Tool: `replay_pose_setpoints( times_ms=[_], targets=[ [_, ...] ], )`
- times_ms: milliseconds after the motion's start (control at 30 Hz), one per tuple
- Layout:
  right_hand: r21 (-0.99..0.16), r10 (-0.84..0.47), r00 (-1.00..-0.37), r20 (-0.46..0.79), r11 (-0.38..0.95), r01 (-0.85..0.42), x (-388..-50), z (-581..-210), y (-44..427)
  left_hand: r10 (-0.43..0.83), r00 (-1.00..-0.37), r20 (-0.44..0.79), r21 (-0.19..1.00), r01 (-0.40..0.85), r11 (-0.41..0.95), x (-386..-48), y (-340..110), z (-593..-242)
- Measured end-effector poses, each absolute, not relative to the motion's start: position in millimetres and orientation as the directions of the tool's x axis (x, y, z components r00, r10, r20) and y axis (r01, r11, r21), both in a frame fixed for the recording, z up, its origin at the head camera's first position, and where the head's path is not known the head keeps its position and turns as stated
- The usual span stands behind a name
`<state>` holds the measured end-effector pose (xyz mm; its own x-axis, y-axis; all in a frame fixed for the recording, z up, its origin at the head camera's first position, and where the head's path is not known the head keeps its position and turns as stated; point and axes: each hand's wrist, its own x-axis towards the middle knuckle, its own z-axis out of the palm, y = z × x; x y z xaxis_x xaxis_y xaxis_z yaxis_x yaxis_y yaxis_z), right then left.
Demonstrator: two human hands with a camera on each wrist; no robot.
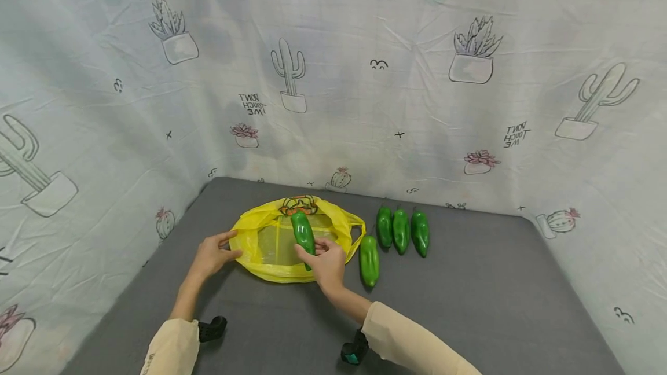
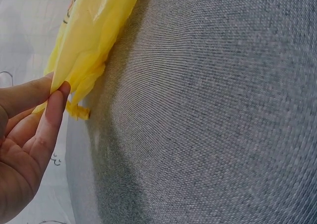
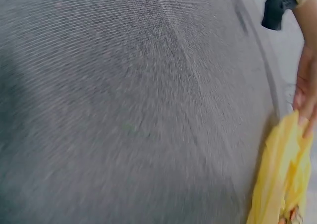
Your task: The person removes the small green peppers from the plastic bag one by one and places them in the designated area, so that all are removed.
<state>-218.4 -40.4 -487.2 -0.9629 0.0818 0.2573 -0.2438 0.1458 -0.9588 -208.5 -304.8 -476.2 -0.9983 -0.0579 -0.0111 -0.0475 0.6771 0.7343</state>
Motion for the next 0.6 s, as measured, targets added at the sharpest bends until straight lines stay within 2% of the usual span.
replay_pose_setpoints(
  times_ms=[233, 433, 600],
  targets=[
    [-0.947, 0.251, -0.913, 0.321, 0.113, -0.302, -220, -471, 9, -0.034, -0.999, -0.007, 0.738, -0.028, 0.674, -208, -303, -477],
    [-0.942, 0.358, -0.876, 0.323, 0.21, -0.262, -207, -441, 53, -0.022, -1.0, -0.01, 0.734, -0.023, 0.679, -210, -305, -476],
    [-0.948, 0.414, -0.86, 0.298, 0.234, -0.216, -218, -456, 85, -0.022, -1.0, -0.006, 0.721, -0.019, 0.692, -211, -307, -476]
  ],
)
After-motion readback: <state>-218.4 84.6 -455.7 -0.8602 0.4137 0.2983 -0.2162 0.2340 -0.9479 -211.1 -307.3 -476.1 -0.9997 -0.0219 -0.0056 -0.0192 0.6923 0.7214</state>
